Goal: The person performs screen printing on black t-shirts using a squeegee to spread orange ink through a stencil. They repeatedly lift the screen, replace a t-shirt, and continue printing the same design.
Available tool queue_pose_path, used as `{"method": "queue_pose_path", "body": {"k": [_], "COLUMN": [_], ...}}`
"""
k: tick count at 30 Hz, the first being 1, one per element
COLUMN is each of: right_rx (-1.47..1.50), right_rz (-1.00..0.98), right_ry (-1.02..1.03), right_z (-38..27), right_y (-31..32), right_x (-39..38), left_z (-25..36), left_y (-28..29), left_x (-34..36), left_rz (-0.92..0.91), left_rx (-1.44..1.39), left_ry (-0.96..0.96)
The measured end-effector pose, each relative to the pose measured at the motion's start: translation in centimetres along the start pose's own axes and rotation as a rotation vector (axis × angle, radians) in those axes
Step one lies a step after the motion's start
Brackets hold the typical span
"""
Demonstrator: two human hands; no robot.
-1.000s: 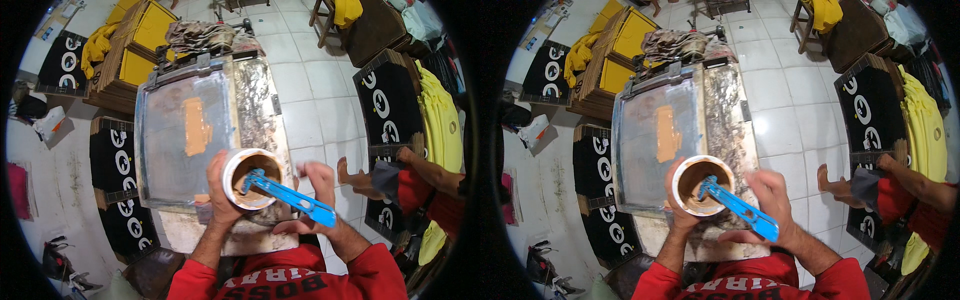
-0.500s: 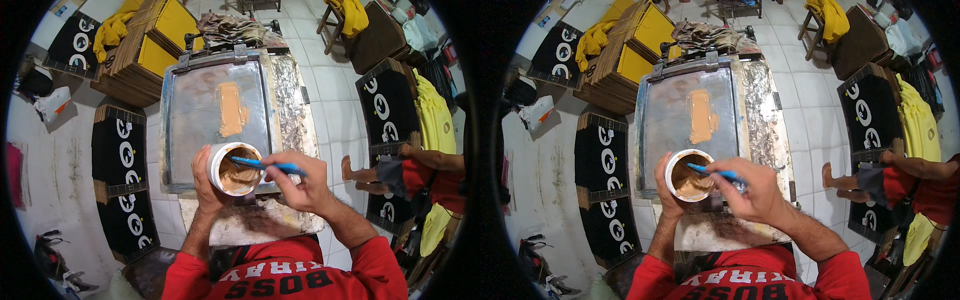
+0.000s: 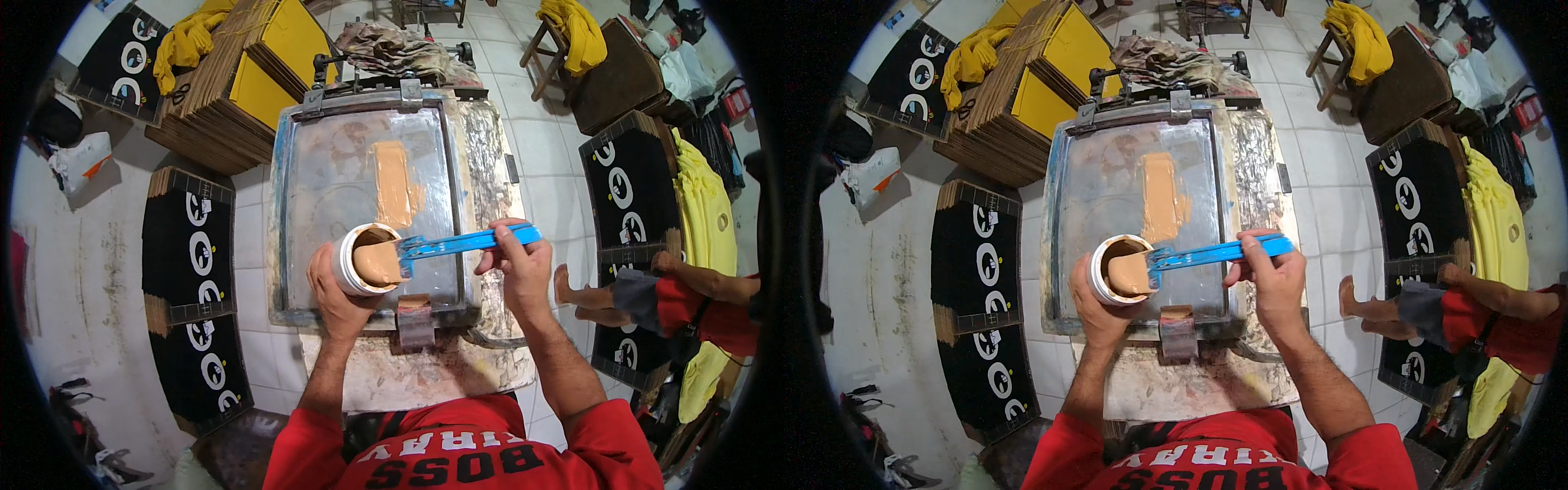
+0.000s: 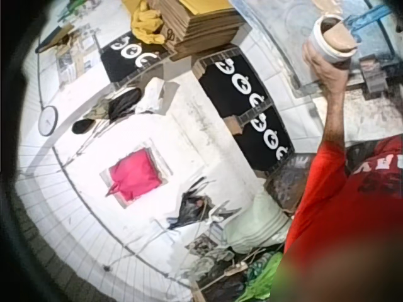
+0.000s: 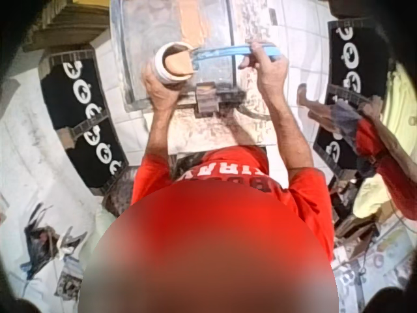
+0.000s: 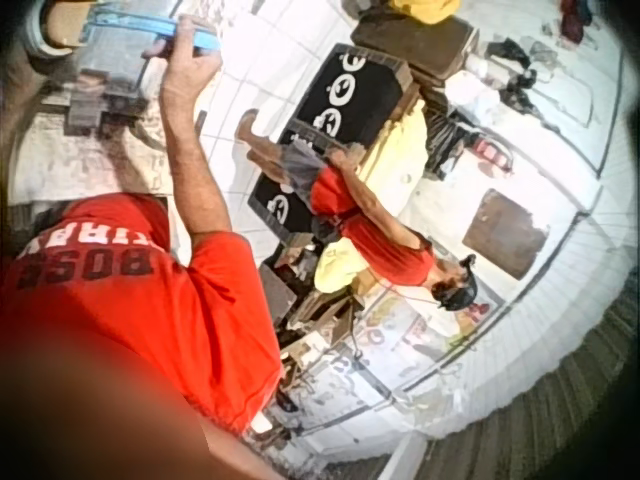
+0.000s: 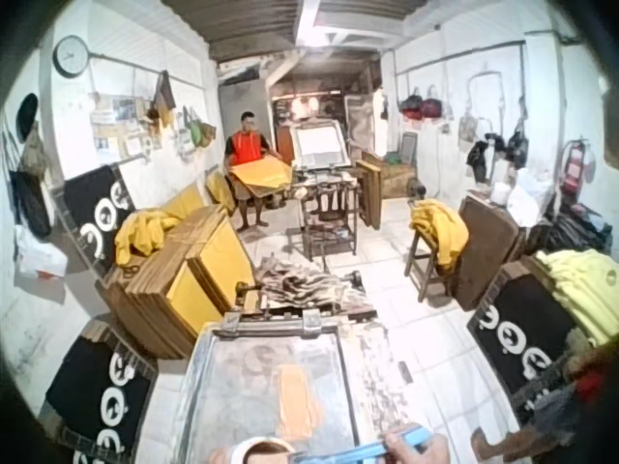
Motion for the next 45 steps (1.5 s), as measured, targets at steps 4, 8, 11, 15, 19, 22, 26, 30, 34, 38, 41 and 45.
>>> {"method": "queue_pose_path", "body": {"k": [4,8,11,15,19,22,26,30,34,38,41,45], "right_rx": [-0.012,-0.029,-0.217,-0.373,-0.527,-0.57,-0.593,-0.367,-0.172,-0.204,-0.317,-0.353], "right_rz": [0.045,0.044,-0.036,-0.265,-0.382,-0.369,-0.353,-0.245,-0.23,-0.374,-0.467,-0.607], "right_ry": [0.05,0.156,0.213,0.286,0.448,0.399,0.362,0.273,0.198,0.183,0.073,0.165], "right_z": [-1.6,-1.4,0.9,4.5,4.7,4.8,5.1,4.2,-0.8,-8.1,-9.7,-10.3], "right_y": [1.6,2.4,1.7,-0.3,-1.0,-0.4,0.1,1.2,1.3,0.5,1.2,5.1], "right_x": [1.5,2.8,3.2,3.2,2.5,2.8,3.6,4.6,3.7,1.7,1.7,2.8], "left_z": [-2.0,-4.1,-5.0,-4.9,-5.0,-5.1,-4.7,-3.6,-2.1,3.4,10.1,17.6], "left_y": [-0.4,0.0,0.5,0.9,0.9,0.7,0.4,-0.6,-1.7,-2.8,-3.6,-7.7], "left_x": [-0.1,0.0,0.0,0.2,0.2,0.3,1.4,3.4,4.1,4.4,3.6,1.1], "left_rz": [0.013,0.003,0.002,0.025,0.019,0.004,-0.012,-0.106,-0.252,-0.184,-0.08,-0.264], "left_rx": [0.047,0.144,0.127,0.119,0.085,0.115,0.16,0.311,0.423,0.308,0.059,-0.454], "left_ry": [0.078,0.168,0.226,0.227,0.259,0.268,0.201,0.037,-0.036,-0.155,-0.206,0.082]}}
Point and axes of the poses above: each hand's wrist, its own x-axis towards the middle knuckle, its own y-axis out of the back of the hand, z = x × y, the point moved 9 cm from there along x, towards the middle knuckle, and after that the axes turned 15 degrees about x, right-handed, at the moved point
